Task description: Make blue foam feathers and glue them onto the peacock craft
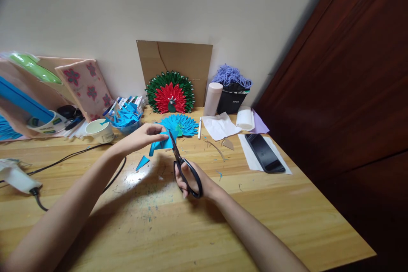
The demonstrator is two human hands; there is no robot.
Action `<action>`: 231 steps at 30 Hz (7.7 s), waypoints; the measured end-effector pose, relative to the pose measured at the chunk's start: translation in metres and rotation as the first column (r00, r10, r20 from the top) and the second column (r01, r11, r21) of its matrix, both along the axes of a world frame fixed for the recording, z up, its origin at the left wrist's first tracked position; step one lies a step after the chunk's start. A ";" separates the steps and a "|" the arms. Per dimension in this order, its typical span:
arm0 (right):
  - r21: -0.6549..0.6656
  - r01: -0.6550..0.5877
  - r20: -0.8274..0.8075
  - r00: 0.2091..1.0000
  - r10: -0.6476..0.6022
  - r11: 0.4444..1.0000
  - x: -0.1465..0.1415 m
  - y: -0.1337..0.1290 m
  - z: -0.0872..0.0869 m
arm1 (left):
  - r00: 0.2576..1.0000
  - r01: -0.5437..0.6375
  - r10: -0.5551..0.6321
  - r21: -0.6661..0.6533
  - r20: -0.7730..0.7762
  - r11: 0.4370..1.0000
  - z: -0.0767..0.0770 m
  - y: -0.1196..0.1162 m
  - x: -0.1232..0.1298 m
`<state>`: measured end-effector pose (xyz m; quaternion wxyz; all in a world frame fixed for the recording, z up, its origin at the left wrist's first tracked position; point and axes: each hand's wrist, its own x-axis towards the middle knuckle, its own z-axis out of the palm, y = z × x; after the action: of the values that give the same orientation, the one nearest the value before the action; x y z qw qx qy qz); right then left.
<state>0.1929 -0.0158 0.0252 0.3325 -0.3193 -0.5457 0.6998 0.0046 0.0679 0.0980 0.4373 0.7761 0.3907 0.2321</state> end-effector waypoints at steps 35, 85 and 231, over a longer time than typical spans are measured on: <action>0.173 0.433 0.034 0.895 -0.445 0.885 0.005 0.009 0.011 | 0.965 0.194 -0.156 0.172 -0.212 0.966 -0.004 -0.021 0.021; 0.187 0.175 -0.137 0.979 -0.151 0.967 -0.003 -0.004 0.006 | 0.771 -0.438 0.453 -0.144 0.448 0.888 0.007 -0.013 0.023; 0.081 0.223 0.125 0.965 -0.232 0.971 -0.004 -0.003 0.001 | 0.967 -0.144 0.181 -0.203 0.178 0.969 -0.004 -0.011 0.024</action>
<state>0.1893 -0.0187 0.0264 0.3837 -0.4148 -0.5495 0.6155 0.0283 0.0565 0.0944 0.5244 0.6700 0.4285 0.3042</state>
